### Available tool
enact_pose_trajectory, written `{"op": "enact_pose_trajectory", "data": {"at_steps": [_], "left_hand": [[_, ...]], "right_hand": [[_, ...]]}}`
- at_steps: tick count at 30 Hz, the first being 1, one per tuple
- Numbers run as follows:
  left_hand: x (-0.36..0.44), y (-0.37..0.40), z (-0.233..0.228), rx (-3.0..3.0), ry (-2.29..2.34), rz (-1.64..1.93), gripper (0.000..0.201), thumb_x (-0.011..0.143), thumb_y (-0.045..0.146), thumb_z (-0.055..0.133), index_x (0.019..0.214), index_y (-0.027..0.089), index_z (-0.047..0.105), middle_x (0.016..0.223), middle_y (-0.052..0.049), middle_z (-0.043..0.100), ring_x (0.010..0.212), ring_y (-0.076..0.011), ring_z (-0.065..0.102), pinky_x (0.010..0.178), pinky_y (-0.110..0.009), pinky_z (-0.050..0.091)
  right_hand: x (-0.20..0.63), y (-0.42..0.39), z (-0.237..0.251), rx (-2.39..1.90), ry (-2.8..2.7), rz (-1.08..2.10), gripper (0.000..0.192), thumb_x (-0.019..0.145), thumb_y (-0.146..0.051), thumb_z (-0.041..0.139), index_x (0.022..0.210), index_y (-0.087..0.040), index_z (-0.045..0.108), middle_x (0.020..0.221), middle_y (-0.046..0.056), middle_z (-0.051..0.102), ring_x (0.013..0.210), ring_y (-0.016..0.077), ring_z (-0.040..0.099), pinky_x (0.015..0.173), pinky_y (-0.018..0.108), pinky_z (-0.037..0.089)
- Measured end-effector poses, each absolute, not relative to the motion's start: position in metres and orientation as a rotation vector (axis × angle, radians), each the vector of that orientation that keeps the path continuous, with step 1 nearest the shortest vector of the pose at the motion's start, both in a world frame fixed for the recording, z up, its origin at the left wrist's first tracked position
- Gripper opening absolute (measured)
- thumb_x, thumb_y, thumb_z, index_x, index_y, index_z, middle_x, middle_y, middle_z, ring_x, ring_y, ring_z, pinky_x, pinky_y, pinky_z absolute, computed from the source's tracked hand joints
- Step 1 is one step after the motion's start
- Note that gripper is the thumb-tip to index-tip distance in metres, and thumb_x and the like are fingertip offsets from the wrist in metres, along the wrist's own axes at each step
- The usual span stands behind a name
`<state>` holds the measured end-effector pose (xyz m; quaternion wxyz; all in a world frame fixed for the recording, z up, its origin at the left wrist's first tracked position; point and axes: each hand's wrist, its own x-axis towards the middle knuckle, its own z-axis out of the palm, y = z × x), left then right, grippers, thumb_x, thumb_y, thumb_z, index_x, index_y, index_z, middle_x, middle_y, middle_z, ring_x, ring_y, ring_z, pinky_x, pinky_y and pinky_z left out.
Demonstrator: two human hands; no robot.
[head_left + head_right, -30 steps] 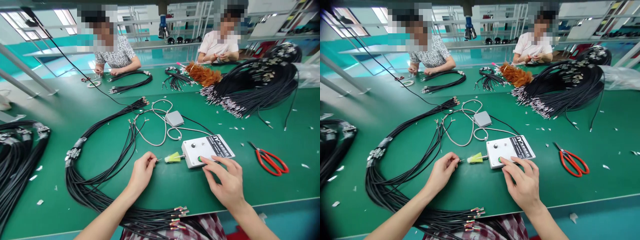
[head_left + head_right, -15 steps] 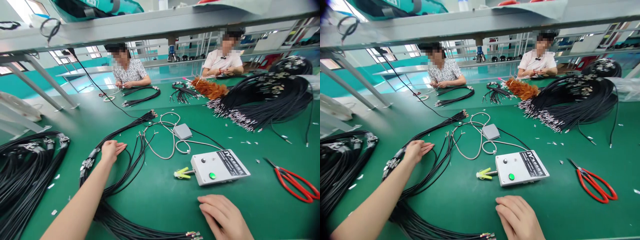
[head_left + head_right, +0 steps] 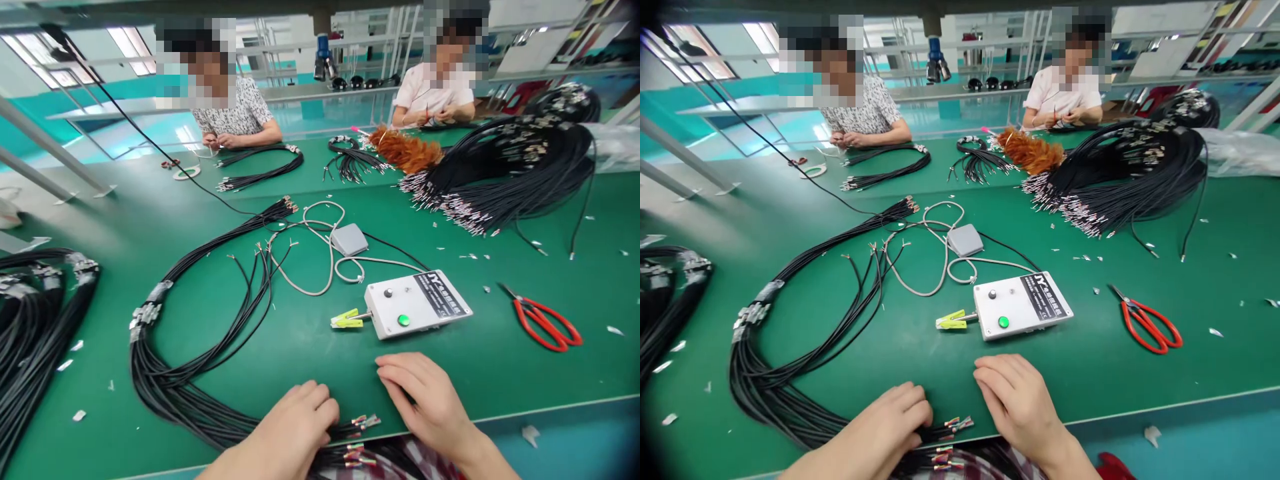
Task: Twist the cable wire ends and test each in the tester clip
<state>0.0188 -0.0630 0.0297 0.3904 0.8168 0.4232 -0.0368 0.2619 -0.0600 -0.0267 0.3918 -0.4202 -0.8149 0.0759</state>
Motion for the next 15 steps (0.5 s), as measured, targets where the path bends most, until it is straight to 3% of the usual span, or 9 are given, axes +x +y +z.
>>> {"op": "enact_pose_trajectory", "data": {"at_steps": [6,10,15], "left_hand": [[0.005,-0.053,0.030,1.719,1.169,0.111,0.013,0.083,0.010,0.051,0.082,0.023,0.051,0.085,0.002,0.056,0.081,-0.0162,0.052,0.076,-0.025,0.041],[0.010,-0.050,0.028,1.552,1.138,0.347,0.007,0.090,0.022,0.049,0.084,0.022,0.053,0.078,0.002,0.052,0.074,-0.0147,0.048,0.069,-0.024,0.040],[0.023,-0.046,0.019,1.299,1.117,0.530,0.021,0.089,0.038,0.054,0.084,0.018,0.057,0.065,0.002,0.053,0.056,-0.0114,0.044,0.051,-0.021,0.036]], "right_hand": [[0.257,-0.060,-0.026,-1.135,-1.942,0.411,0.016,0.091,-0.012,0.055,0.097,-0.022,0.065,0.091,0.005,0.073,0.084,0.0184,0.070,0.077,0.032,0.057],[0.241,-0.060,-0.014,-1.232,-1.685,0.826,0.012,0.092,-0.023,0.055,0.091,-0.022,0.067,0.088,0.004,0.072,0.083,0.0176,0.069,0.075,0.027,0.057],[0.217,-0.051,-0.001,-1.154,-1.323,1.371,0.018,0.090,-0.037,0.061,0.089,-0.020,0.068,0.082,0.003,0.073,0.076,0.0159,0.068,0.073,0.026,0.055]]}}
